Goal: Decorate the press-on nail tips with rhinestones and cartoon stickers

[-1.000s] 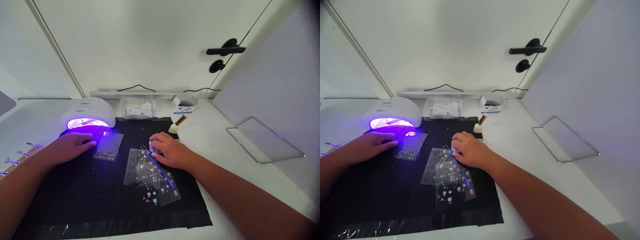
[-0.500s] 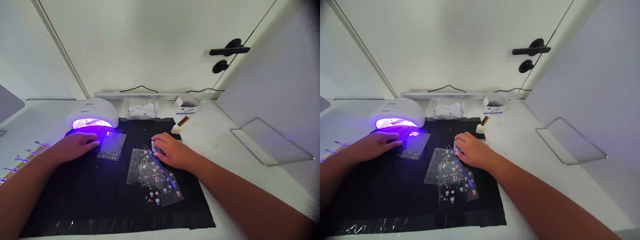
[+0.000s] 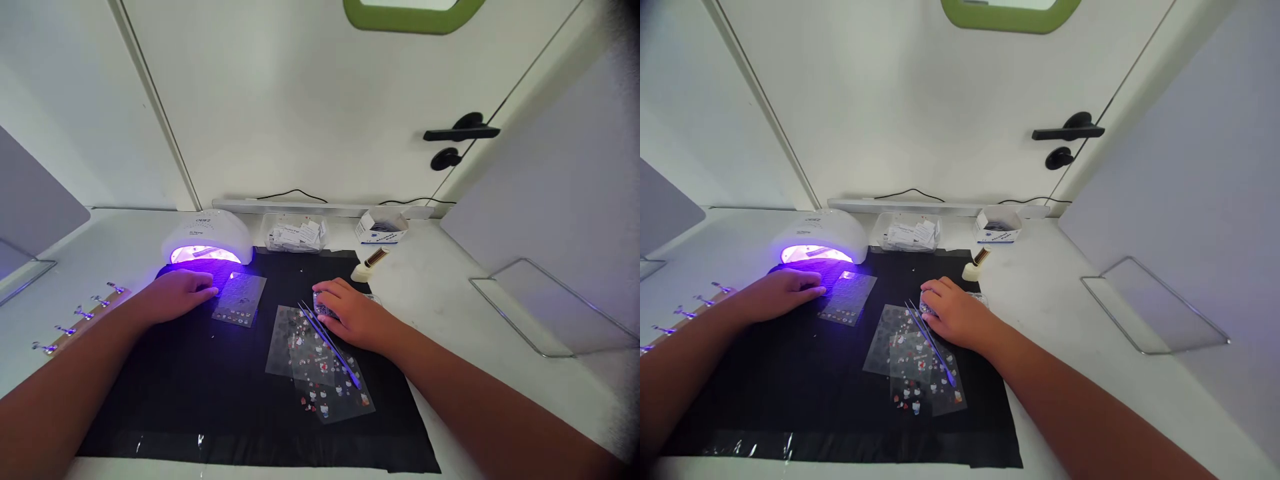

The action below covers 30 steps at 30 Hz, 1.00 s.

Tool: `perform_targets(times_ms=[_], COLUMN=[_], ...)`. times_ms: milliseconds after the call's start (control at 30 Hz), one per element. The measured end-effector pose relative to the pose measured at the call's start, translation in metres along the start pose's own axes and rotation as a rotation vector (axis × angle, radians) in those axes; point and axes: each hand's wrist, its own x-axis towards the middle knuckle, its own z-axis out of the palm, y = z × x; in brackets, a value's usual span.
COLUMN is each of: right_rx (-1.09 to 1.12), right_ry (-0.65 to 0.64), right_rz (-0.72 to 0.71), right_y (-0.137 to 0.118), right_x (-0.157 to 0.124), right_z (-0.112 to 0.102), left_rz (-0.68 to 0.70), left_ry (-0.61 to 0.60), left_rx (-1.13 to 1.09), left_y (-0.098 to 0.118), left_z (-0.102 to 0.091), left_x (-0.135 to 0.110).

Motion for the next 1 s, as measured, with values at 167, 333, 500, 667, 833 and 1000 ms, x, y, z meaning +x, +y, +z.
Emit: perform_targets(times_ms=[167, 333, 500, 667, 833, 1000], right_rx=[0.086, 0.115, 0.132, 0.142, 0.143, 0.143], right_ry=[-0.015, 0.001, 0.036, 0.041, 0.05, 0.045], right_rz=[0.125, 0.183, 0.159, 0.136, 0.115, 0.112], right_y=[-0.0041, -0.007, -0.005, -0.0031, -0.0026, -0.0033], right_x=[-0.0009, 0.0023, 0.0037, 0.0033, 0.0036, 0.0036], right_z=[-0.0017, -0.0023, -0.0013, -0.0013, -0.0023, -0.0043], left_rz=[0.001, -0.007, -0.015, -0.009, -0.001, -0.008], left_ry=[-0.056, -0.059, -0.051, -0.036, -0.03, -0.045], left_rx=[0.001, 0.001, -0.014, -0.036, -0.051, -0.064], left_y=[0.0035, 0.0062, 0.0062, 0.0061, 0.005, 0.0006], left_z=[-0.0016, -0.0028, -0.0026, -0.0041, -0.0049, -0.0033], left_x=[0.0, -0.0014, -0.0033, -0.0036, -0.0034, -0.0003])
